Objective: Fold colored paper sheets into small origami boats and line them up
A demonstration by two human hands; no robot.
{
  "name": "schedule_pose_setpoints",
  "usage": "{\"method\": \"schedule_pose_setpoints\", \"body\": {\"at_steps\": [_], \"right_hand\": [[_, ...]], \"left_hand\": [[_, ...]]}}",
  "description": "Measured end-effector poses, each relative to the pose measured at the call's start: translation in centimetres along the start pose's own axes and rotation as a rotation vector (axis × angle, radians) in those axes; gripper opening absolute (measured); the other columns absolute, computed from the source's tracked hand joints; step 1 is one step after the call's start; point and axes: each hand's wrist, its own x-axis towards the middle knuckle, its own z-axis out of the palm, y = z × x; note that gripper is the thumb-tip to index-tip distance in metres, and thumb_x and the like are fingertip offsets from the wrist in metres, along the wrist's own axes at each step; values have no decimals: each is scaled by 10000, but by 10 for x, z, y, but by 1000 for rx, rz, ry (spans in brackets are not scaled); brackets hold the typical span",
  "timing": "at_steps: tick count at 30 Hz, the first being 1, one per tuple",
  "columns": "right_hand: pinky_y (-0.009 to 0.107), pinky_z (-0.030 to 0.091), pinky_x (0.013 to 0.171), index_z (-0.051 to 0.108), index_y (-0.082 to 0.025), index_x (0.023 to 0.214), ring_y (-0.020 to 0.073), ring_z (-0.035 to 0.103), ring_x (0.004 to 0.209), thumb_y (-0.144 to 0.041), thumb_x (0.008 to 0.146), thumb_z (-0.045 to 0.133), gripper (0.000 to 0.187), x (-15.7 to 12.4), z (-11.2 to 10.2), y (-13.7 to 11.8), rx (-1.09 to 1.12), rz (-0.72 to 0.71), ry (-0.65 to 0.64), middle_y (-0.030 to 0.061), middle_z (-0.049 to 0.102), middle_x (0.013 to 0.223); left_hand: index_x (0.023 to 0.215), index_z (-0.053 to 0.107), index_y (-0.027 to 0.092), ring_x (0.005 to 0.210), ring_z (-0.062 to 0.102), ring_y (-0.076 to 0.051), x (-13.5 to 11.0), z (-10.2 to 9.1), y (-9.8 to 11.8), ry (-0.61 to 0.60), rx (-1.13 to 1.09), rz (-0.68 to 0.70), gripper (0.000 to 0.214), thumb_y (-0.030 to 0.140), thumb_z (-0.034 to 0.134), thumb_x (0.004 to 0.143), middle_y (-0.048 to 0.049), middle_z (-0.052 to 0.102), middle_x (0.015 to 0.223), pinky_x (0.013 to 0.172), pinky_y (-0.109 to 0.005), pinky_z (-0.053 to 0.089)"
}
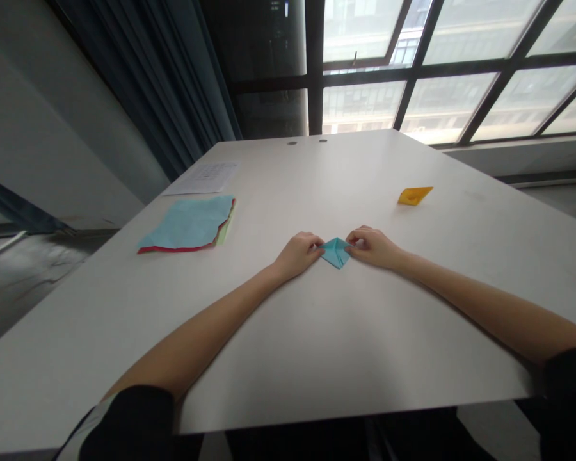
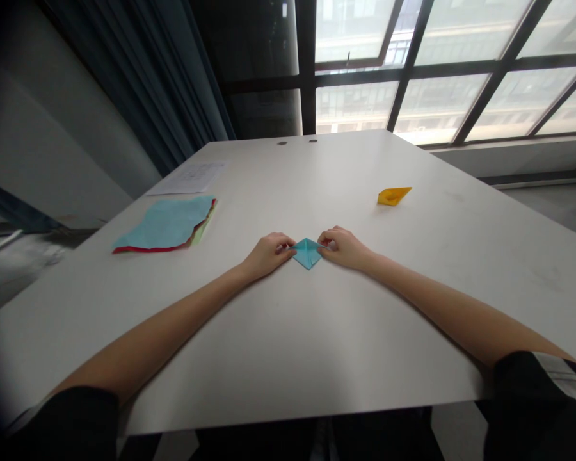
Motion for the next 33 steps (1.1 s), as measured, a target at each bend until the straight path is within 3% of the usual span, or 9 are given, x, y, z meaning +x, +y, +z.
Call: {"method": "schedule_pose_setpoints", "body": {"at_steps": [9,16,24,33], "right_hand": [[289,427,670,581,-191,864,161,525,698,-228,776,537,105,-3,-1,-8,-22,-84,16,34,591,728],[243,403,586,541,-182,991,93,461,560,-302,816,528,213,-8,-5,-11,23,-182,-114,47,583,884],[269,430,679,563,-188,896,157,539,763,-320,828,528,152,-6,-5,-10,18,-238,-66,70,580,855],[286,438,696,596,-189,931,165,550,768,-383,816,553,229,-7,-8,-5,1,-311,-119,74,598,842]], "left_hand": [[964,614,162,891,544,-189,-5,-1,1,-53,108,226,228,308,586,792,-75,623,952,820,-321,441],[1024,597,163,904,538,-181,-7,-3,1,-88,175,285,239,294,521,839,-76,616,951,825,-309,432],[992,609,182,888,541,-173,-7,-1,2,-71,217,329,200,265,493,852,-69,618,947,802,-298,433],[961,624,189,886,554,-167,-9,0,0,-64,211,366,207,274,462,866,-75,623,944,801,-303,440]]}}
